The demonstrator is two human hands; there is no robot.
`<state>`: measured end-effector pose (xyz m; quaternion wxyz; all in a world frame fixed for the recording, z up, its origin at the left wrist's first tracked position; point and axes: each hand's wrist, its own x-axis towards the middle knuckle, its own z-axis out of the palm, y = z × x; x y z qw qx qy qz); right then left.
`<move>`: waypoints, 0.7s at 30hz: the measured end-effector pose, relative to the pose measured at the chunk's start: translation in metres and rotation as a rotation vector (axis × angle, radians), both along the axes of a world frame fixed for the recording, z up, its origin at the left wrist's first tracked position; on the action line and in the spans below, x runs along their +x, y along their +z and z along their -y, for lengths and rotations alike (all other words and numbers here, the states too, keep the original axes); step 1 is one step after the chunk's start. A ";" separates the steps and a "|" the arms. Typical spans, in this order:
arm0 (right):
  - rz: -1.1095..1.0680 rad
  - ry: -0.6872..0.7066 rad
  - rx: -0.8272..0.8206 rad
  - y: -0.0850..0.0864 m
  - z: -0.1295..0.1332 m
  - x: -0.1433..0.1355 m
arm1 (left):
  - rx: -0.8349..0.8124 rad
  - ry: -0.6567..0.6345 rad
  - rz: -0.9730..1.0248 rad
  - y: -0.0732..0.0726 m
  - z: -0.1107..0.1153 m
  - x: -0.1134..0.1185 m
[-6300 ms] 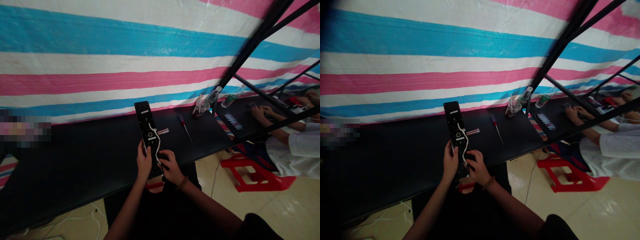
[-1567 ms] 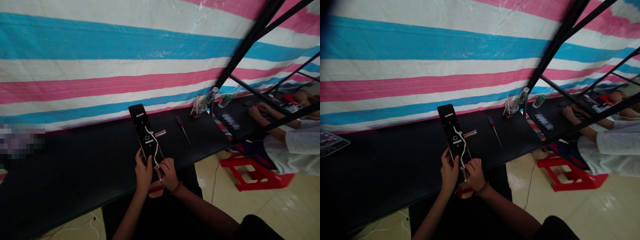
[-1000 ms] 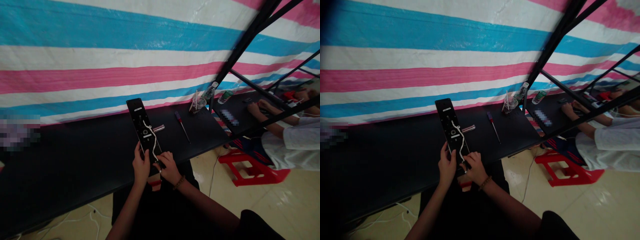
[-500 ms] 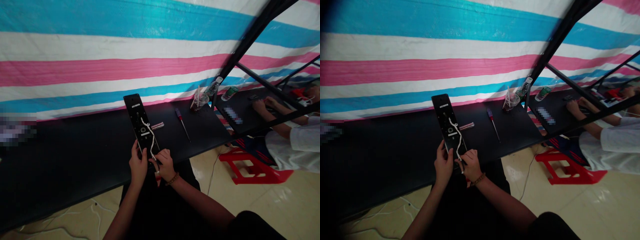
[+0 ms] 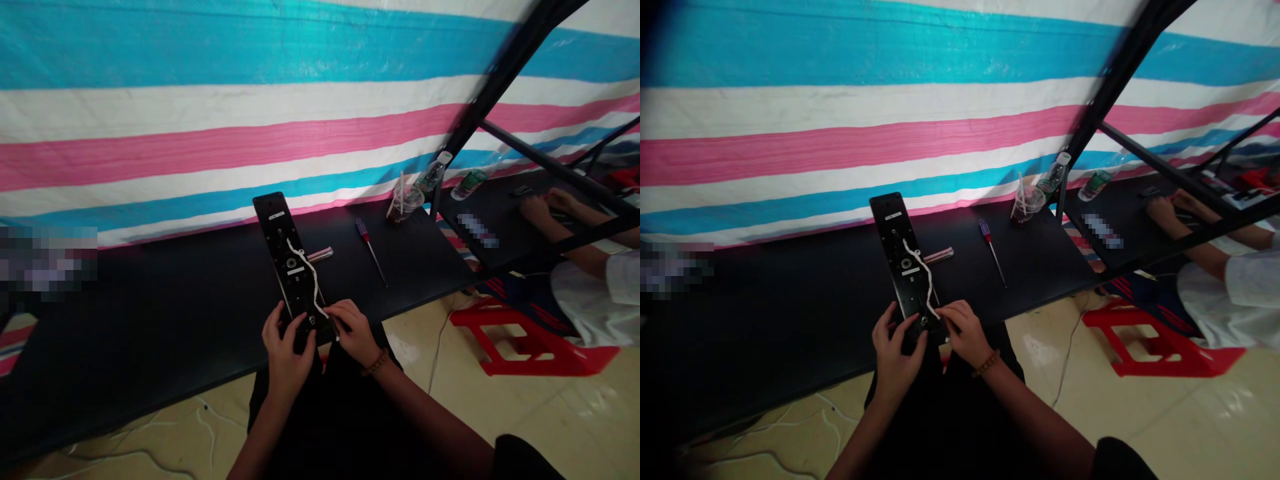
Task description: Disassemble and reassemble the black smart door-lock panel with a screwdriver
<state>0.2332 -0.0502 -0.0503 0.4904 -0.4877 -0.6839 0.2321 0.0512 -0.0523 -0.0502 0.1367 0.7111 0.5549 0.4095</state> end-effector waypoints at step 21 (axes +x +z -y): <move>0.244 -0.072 0.149 0.000 0.000 -0.036 | 0.001 -0.099 0.063 -0.015 -0.008 0.006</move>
